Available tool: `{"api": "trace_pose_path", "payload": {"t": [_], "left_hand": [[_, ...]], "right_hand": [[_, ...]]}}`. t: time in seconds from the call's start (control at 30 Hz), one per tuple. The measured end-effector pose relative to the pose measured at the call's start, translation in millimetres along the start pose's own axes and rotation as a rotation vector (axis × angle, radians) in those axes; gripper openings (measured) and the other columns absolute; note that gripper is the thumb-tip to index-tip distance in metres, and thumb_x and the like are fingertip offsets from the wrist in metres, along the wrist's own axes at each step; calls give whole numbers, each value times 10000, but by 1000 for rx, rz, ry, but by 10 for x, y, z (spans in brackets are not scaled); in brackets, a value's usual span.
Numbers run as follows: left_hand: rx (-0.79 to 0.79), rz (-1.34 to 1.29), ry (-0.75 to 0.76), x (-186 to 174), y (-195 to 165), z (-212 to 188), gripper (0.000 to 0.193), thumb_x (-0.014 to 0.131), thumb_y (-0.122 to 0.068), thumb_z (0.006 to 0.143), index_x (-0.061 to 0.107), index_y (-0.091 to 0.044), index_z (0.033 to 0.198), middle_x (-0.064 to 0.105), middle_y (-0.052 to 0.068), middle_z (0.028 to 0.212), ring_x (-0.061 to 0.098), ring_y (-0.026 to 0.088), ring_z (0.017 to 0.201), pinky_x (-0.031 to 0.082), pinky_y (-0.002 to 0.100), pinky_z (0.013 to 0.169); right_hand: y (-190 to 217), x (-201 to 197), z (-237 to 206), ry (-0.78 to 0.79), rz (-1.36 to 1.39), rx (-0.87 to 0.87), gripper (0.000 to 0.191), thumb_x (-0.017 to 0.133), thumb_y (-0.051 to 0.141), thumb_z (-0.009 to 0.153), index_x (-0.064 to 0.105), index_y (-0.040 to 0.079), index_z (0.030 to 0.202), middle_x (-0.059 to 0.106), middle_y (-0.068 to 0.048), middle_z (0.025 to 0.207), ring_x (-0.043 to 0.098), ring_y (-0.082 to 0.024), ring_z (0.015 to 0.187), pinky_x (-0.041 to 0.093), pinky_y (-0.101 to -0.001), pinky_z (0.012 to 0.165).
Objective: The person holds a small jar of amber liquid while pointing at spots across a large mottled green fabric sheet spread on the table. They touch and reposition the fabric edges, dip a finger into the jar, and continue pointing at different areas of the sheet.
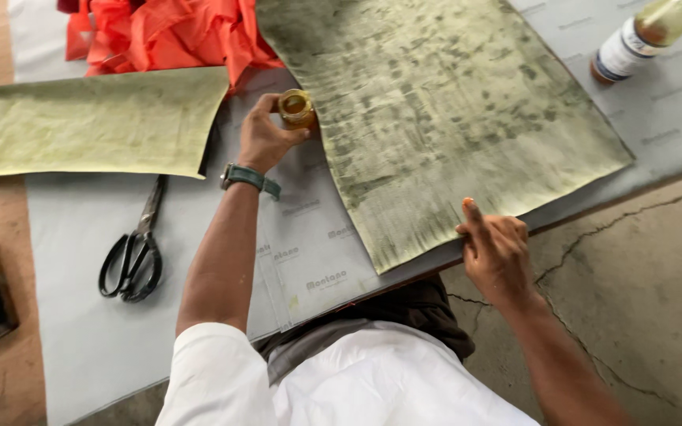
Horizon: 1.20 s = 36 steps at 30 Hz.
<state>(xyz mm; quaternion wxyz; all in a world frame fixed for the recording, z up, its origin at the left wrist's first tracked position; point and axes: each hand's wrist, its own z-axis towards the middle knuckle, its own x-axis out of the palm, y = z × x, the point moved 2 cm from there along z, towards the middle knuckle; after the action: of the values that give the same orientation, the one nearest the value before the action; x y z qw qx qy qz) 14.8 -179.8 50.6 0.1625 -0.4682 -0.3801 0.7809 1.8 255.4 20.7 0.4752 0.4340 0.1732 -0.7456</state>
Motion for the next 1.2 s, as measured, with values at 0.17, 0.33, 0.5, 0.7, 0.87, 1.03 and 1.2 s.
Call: {"api": "trace_pose_path", "payload": {"t": [0.17, 0.33, 0.5, 0.7, 0.87, 1.03, 1.2], "left_hand": [[97, -30, -157, -212, 99, -82, 608, 976, -236, 764, 600, -61, 1208, 687, 92, 1156, 679, 214, 1050, 557, 363, 915], [137, -243, -112, -426, 212, -217, 568, 954, -112, 869, 572, -41, 1284, 663, 73, 1276, 692, 155, 1162, 608, 342, 1054], [213, -119, -82, -440, 16, -282, 526, 958, -103, 919, 573, -25, 1268, 682, 91, 1293, 713, 165, 1208, 567, 371, 1117], [376, -38, 6, -92, -385, -191, 530, 942, -125, 886, 584, -42, 1268, 679, 96, 1327, 689, 215, 1249, 560, 424, 1118], [399, -61, 129, 610, -665, 45, 624, 1009, -247, 852, 600, -73, 1289, 690, 88, 1296, 694, 214, 1213, 572, 421, 1037], [425, -111, 203, 1406, -979, 221, 660, 1012, -265, 769, 611, -79, 1259, 714, 85, 1238, 700, 226, 1150, 555, 391, 1031], [510, -119, 153, 1789, -1214, 300, 661, 1022, -263, 730, 621, -59, 1213, 719, 121, 1194, 698, 258, 1116, 542, 389, 1014]], "right_hand": [[18, -25, -71, -82, 41, -15, 937, 731, -76, 913, 236, 172, 1669, 737, 26, 988, 661, -166, 900, 443, -414, 933], [37, -94, -147, -71, 125, 19, 881, 726, -59, 959, 258, 193, 1661, 732, 46, 997, 671, -137, 939, 453, -386, 940], [122, -178, -149, -56, 184, 59, 864, 721, -64, 939, 299, 203, 1644, 739, 44, 1002, 682, -140, 955, 465, -371, 940], [244, -195, -255, -42, 184, 43, 881, 668, -124, 877, 308, 169, 1626, 701, -11, 1029, 682, -197, 972, 511, -417, 938], [303, -188, -491, -29, 254, 88, 892, 623, -147, 848, 286, 145, 1621, 593, -174, 1476, 650, -345, 1302, 595, -343, 951], [508, -112, -604, -16, 282, 81, 923, 595, -149, 876, 211, 163, 1656, 423, -165, 1617, 483, -343, 1472, 538, -391, 1147], [584, -40, -587, 13, 317, 71, 979, 578, -117, 860, 131, 193, 1674, 348, -178, 1653, 406, -349, 1522, 492, -432, 1187]]}}
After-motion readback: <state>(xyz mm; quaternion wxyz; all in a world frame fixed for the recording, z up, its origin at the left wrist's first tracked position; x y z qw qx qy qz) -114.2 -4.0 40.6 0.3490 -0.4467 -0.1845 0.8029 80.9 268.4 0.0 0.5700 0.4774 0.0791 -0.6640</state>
